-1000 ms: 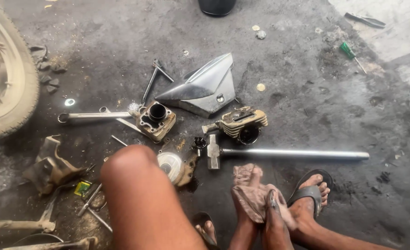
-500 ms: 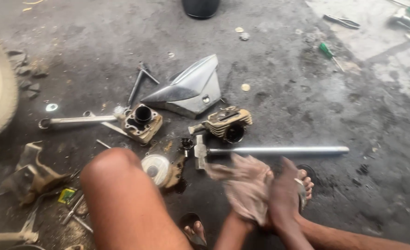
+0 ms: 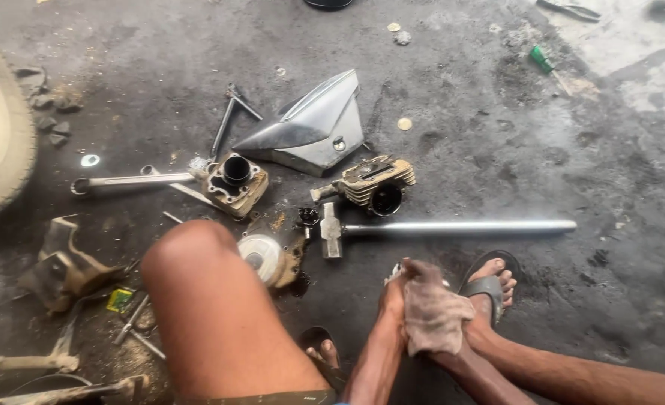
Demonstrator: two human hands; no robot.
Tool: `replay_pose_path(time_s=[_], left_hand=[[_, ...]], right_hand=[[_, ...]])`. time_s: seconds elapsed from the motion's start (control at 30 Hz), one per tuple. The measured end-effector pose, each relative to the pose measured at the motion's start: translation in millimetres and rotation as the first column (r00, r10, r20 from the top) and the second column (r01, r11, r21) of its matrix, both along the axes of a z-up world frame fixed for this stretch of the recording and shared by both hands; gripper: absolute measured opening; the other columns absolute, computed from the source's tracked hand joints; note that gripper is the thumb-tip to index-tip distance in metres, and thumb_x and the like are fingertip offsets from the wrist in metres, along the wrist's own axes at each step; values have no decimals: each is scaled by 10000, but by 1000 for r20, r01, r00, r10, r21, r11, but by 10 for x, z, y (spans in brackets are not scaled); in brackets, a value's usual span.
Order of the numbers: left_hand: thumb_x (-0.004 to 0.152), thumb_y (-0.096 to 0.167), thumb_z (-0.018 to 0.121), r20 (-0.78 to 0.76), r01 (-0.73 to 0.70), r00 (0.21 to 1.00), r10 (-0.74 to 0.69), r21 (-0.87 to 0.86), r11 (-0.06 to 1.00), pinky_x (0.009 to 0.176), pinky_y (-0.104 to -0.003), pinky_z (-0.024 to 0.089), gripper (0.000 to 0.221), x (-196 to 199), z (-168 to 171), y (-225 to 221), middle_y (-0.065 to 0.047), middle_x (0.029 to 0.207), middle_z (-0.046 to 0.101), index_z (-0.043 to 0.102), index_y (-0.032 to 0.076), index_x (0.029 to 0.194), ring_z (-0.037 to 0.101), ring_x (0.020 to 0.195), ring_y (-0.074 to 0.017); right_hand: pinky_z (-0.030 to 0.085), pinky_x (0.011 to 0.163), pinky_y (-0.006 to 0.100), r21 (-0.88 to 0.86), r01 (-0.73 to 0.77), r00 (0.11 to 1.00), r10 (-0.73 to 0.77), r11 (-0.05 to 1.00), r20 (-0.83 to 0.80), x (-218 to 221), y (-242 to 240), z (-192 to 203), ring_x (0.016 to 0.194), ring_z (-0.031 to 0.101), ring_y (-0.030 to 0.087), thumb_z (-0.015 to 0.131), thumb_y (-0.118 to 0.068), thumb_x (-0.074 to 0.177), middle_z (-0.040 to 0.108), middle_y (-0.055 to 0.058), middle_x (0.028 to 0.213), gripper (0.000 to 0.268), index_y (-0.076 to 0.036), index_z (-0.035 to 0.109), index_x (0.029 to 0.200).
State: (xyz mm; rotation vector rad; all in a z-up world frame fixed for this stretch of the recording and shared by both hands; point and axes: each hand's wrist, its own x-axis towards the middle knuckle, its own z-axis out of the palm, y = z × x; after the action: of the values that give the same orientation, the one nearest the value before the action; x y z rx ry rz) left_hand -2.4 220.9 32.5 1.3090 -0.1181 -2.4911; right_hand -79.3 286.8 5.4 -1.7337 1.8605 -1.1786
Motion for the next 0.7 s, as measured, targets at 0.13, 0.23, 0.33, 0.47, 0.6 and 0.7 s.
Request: replay_pose_path(time_s=[0.13,0.23,0.33,0.47,0.6,0.7], left_hand=[[1028,448,435,41,-78,996,81,-67,995,607,-314,648,476,-39,-236,-17,-150,1005,690,616,25,1154,731,800,-231],[1038,440,423,-42,-187,982,182,-252,950,547,-300,632,458,-62,-441,30,-145,933,680,616,26,1059,709,695,-210],[1030,446,458,-69,-216,975,213,-539,814,457,-287,579,450,-23,-127,2,-139,805,660,623,31,975,670,568,-189],[979,560,529,63,-227,930,362,-676,701,418,-255,548,494,22,95,-156,-67,746,664,644,80,951,659,549,-150],[1017,546,572,-26,-230,961,274,-621,749,472,-290,501,482,-129,-6,15,-75,784,613,640,70,985,608,603,-174],[1075,527,637,-140,-186,981,131,-532,826,553,-343,432,475,-74,-65,85,-90,840,535,635,53,1036,533,685,-212]], right_hand=[[570,846,327,49,163,966,-169,985,196,126,28,122,1033,620,240,566,-49,900,575,156,1200,478,14,468,1363],[557,805,319,129,243,903,-273,961,331,107,68,339,994,616,246,546,-146,943,575,171,1161,442,34,465,1338],[544,862,336,280,263,786,-373,923,494,230,-57,786,1049,612,246,501,-228,962,576,157,1206,469,-2,448,1370],[525,938,360,468,218,568,-501,856,653,264,-278,1310,1123,607,246,438,-336,988,577,138,1267,512,-49,424,1412],[512,995,378,581,157,385,-591,799,709,127,-334,1206,1178,603,246,390,-417,1008,577,124,1313,548,-85,405,1444],[461,1039,447,242,448,867,-484,861,117,122,-268,857,1287,452,326,603,-404,939,395,223,1380,744,-1,293,1483]])
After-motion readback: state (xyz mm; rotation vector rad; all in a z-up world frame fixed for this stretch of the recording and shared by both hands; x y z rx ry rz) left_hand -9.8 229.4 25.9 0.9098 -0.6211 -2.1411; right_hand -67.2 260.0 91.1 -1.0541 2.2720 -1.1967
